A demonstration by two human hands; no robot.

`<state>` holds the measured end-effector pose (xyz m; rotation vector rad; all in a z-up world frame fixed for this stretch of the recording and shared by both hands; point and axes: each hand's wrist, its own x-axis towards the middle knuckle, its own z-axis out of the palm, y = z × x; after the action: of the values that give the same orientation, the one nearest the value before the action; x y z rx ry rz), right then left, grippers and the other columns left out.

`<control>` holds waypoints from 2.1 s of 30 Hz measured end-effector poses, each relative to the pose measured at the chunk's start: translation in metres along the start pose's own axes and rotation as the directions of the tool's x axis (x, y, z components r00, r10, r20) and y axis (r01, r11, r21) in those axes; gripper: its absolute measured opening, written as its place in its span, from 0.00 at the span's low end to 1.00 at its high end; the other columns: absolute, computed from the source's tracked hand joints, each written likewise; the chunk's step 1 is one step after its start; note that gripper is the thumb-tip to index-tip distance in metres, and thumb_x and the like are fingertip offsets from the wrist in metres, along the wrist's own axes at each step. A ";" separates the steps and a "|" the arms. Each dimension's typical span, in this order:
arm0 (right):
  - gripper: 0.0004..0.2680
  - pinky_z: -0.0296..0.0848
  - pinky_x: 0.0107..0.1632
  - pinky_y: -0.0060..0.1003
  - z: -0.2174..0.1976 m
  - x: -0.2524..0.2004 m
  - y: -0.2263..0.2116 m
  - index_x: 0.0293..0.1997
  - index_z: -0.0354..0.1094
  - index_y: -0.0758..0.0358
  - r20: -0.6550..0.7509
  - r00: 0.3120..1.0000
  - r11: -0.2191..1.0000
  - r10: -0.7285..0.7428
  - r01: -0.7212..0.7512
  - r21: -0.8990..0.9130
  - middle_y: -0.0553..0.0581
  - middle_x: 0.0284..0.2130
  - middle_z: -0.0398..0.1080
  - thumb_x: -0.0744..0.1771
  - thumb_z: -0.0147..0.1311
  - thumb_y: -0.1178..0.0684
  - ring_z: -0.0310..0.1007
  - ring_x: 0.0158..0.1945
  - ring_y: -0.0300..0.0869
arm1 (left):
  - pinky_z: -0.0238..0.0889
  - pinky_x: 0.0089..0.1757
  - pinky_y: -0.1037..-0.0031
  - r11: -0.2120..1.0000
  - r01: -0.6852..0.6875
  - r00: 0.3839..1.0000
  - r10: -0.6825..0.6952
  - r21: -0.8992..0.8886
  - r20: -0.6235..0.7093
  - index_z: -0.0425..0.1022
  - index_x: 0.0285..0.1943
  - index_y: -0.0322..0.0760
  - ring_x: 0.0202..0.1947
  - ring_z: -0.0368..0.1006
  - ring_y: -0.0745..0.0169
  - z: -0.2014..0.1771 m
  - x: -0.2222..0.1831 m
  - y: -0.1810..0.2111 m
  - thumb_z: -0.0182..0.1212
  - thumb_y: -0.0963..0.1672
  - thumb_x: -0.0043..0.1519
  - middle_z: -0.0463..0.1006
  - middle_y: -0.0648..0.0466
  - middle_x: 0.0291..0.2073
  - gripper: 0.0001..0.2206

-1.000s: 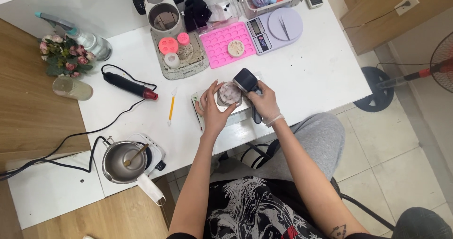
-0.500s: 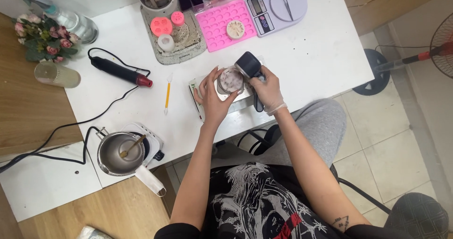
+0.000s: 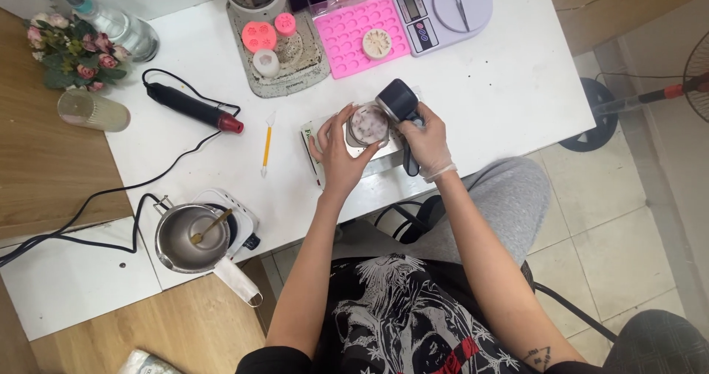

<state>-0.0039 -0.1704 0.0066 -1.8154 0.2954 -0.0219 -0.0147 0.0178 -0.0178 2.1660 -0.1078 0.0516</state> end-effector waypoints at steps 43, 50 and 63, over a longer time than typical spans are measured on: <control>0.14 0.74 0.35 0.30 0.000 -0.003 -0.007 0.54 0.70 0.72 0.011 0.995 0.995 0.095 -0.094 -0.020 0.55 0.31 0.73 0.63 0.52 0.59 0.72 0.30 0.33 | 0.29 0.65 0.50 0.997 -0.062 0.998 0.064 0.054 -0.019 0.67 0.70 0.53 0.70 0.51 0.55 -0.008 0.002 -0.001 0.77 0.55 0.49 0.61 0.55 0.65 0.38; 0.15 0.74 0.36 0.30 0.001 -0.002 -0.005 0.55 0.70 0.72 0.015 0.997 0.997 0.079 -0.079 0.013 0.54 0.32 0.73 0.63 0.53 0.59 0.71 0.31 0.33 | 0.28 0.66 0.47 0.995 -0.056 0.998 0.057 0.083 -0.010 0.67 0.69 0.52 0.72 0.47 0.52 -0.015 0.009 0.011 0.77 0.55 0.47 0.59 0.54 0.68 0.38; 0.15 0.73 0.38 0.29 0.000 -0.003 -0.005 0.54 0.71 0.71 0.002 0.999 0.999 0.036 -0.036 -0.025 0.54 0.33 0.73 0.63 0.53 0.58 0.70 0.32 0.33 | 0.27 0.66 0.45 0.994 -0.078 0.997 0.077 0.071 0.026 0.68 0.68 0.54 0.73 0.41 0.48 -0.011 0.013 0.002 0.79 0.57 0.45 0.54 0.51 0.69 0.39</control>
<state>-0.0056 -0.1683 0.0112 -1.8343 0.3280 0.0093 -0.0018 0.0246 -0.0091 2.2337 -0.2066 0.0757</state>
